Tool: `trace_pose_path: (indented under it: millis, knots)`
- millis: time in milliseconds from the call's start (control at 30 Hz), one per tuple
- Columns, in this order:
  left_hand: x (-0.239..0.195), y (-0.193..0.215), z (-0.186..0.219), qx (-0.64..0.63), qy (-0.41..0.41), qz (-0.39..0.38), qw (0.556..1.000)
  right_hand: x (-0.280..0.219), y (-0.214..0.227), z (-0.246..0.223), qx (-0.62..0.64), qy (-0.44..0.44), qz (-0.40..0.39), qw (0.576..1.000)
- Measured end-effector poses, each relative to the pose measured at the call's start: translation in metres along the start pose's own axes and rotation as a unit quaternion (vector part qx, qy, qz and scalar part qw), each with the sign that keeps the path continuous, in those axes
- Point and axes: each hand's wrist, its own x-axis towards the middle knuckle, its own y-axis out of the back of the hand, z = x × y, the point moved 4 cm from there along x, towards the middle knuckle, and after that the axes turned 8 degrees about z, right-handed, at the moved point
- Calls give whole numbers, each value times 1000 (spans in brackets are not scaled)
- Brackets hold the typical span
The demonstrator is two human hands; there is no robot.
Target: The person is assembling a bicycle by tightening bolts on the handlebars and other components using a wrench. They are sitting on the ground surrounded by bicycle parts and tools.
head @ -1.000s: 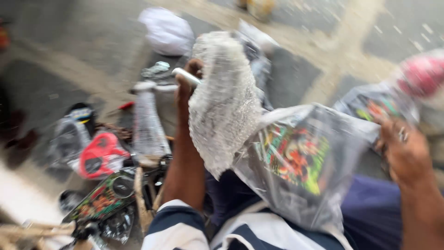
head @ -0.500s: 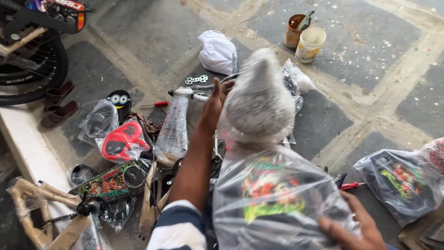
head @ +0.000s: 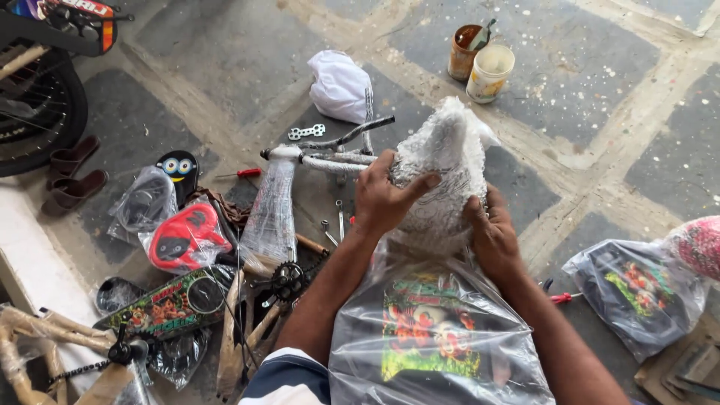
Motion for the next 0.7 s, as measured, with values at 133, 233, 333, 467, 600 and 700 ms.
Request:
trace_pose_path:
  millis: [133,233,333,467,600,700]
  knots:
    - [2,-2,0,-34,36,-3,999,2,-17,-3,30,16,-1,999]
    - [1,-5,-6,-49,46,10,998,8,-20,-10,15,33,-6,999]
    - [-1,-11,-17,-51,57,17,997,13,-14,-10,-16,17,-13,1000]
    - [-7,-22,-21,-178,78,21,981,17,-10,-14,-60,20,0,998]
    - [-13,-28,-27,-112,71,40,990,18,0,-18,-110,24,10,994]
    - [-8,-32,-41,-104,85,-3,991,22,8,-21,-186,68,16,980]
